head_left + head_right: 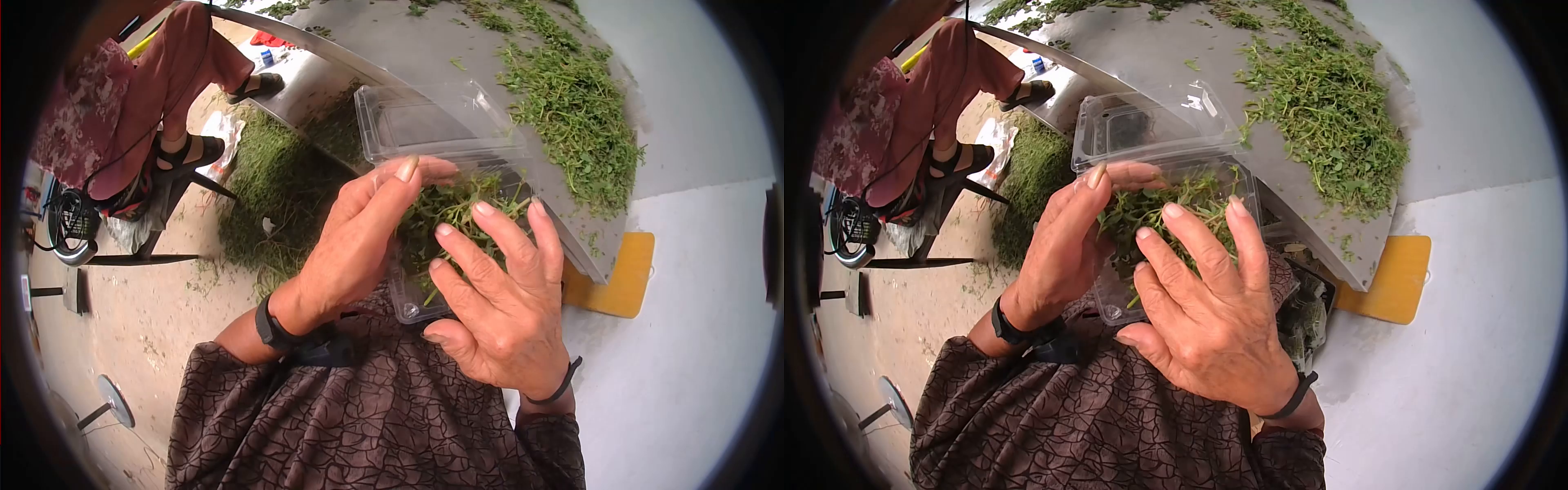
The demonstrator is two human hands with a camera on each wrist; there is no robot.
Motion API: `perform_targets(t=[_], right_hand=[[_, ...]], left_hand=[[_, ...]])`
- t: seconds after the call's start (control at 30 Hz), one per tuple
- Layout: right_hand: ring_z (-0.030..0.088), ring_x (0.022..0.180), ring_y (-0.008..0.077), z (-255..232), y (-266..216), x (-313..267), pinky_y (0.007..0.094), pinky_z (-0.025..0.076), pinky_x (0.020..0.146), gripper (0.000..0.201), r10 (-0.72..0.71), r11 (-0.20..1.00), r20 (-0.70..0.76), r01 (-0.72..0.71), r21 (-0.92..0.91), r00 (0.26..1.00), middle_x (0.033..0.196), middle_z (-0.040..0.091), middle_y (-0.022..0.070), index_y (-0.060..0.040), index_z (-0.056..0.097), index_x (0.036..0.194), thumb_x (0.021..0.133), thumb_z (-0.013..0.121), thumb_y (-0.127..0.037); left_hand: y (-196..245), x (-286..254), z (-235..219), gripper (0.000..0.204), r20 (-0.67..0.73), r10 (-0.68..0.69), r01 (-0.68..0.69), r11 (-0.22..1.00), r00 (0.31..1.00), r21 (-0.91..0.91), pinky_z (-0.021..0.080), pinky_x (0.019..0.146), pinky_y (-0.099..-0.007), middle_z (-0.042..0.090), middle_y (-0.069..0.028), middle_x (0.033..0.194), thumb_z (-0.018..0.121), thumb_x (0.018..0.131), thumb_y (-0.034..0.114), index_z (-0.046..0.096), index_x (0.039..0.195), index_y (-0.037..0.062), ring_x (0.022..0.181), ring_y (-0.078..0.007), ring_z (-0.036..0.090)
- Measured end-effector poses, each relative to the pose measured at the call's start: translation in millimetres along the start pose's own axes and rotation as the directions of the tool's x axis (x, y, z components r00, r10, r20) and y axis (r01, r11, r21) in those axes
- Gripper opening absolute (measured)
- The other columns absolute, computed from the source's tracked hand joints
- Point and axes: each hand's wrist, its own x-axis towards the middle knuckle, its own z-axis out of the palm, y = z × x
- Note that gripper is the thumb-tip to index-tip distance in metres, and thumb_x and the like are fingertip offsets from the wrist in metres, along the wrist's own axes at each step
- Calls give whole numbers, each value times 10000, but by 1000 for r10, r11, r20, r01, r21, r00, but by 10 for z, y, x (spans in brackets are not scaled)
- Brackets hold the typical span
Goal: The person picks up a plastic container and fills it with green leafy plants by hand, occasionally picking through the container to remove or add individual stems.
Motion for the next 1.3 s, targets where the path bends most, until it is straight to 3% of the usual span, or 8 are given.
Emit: perform_targets(t=[0.13,0.23,0.3,0.47,0.57,0.9,1.1,1.3], right_hand=[[463,1254,315,38,51,15,604,236,1089,515,-13,1000,15,13,11,1000,1128,636,129,12,685,910,935,482,-460],[468,1250,320,7,73,-2,599,237,1088,520,-25,1000,15,25,17,1000,1157,634,124,0,688,933,943,466,-471],[476,1242,330,-103,129,-69,580,247,1086,536,-23,1000,-110,21,-18,994,1203,627,118,-29,695,957,960,428,-494],[548,1152,343,-228,156,-259,561,272,1073,536,145,989,-299,-141,35,943,1076,693,89,-49,707,976,964,425,-504],[549,1145,339,-150,152,-314,560,275,1074,525,142,990,-239,-141,18,961,1070,693,93,-41,713,949,955,450,-496],[567,1100,310,-49,199,-284,574,256,1087,497,179,984,-146,-181,3,973,981,689,104,-10,702,924,928,514,-469],[566,1121,303,-248,146,-409,564,265,1087,563,170,985,-329,-155,72,929,1003,708,84,-47,720,991,956,433,-530],[550,1132,299,-7,107,-384,591,242,1098,535,84,995,-202,-72,67,976,965,677,92,-19,704,965,930,486,-506]], left_hand=[[30,12,29,476,-7,31,-28,976,1000,216,389,993,-331,634,-135,1126,282,1033,299,579,1190,-38,1104,-191,552],[16,-1,10,465,-22,11,-7,983,1000,183,394,991,-337,625,-130,1139,302,1031,308,571,1200,-32,1102,-197,554],[20,-13,-8,464,-43,-71,70,997,997,-27,417,974,-343,608,-123,1167,339,1024,335,551,1224,-26,1100,-198,556],[54,-21,-60,419,-104,-135,125,987,985,-96,403,978,-323,585,-100,1176,397,1020,307,572,1210,-23,1120,-160,494],[-2,-5,-72,490,-104,-101,101,995,989,-7,494,901,-367,588,-113,1203,390,1011,400,528,1256,-1,1099,-200,561],[46,-27,55,431,-65,-159,148,979,985,-142,462,927,-330,580,-115,1193,397,1024,321,548,1236,-23,1101,-177,533],[46,-24,36,443,-70,-156,141,974,985,-178,469,933,-341,584,-116,1190,398,1025,334,545,1231,-30,1086,-183,552],[2,-24,94,445,-68,-131,120,982,989,-144,462,943,-339,595,-112,1176,399,1025,337,551,1227,-29,1078,-183,558]])
